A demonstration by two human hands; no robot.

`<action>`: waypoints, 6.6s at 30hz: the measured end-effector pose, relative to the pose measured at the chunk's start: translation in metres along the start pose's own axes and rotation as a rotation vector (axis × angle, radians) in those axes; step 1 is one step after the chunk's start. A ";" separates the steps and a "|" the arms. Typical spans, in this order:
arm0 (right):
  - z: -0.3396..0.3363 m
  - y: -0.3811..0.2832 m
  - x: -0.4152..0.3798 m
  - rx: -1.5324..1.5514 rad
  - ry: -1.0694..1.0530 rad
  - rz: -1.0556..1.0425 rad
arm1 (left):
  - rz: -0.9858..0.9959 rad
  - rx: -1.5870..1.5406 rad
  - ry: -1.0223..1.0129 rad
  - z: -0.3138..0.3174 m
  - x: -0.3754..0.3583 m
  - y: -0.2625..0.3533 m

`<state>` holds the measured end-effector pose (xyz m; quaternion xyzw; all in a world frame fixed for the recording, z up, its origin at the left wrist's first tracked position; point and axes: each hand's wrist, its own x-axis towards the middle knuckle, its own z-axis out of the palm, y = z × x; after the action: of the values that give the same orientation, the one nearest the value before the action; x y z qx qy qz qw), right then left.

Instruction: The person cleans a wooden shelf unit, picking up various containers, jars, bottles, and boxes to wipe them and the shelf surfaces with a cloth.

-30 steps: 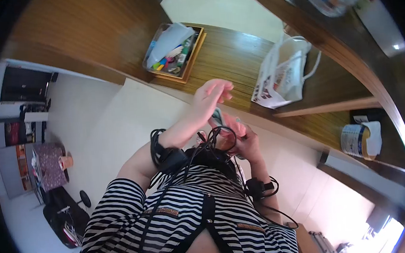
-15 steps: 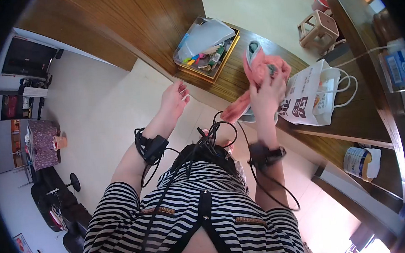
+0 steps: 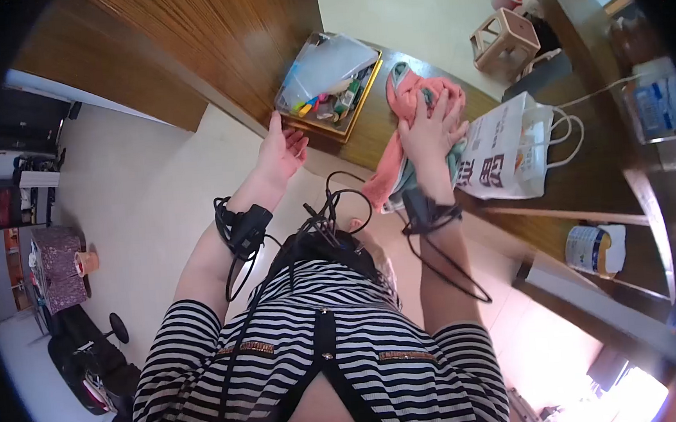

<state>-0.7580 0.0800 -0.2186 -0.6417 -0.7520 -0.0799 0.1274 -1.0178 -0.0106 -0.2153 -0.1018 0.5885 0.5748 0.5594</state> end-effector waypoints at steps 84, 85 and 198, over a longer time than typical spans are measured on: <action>0.081 -0.167 0.142 0.278 0.202 -0.390 | 0.304 -0.318 -0.010 -0.211 -0.146 -0.029; 0.087 -0.168 0.158 0.235 0.165 -0.360 | 0.299 -0.314 0.002 -0.216 -0.146 -0.030; 0.064 0.014 0.056 0.419 0.232 0.064 | 0.381 -0.131 -0.376 -0.070 -0.116 -0.039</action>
<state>-0.7577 0.1534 -0.2643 -0.6112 -0.7120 0.0087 0.3455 -0.9846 -0.1389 -0.1669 0.0835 0.4444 0.7153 0.5328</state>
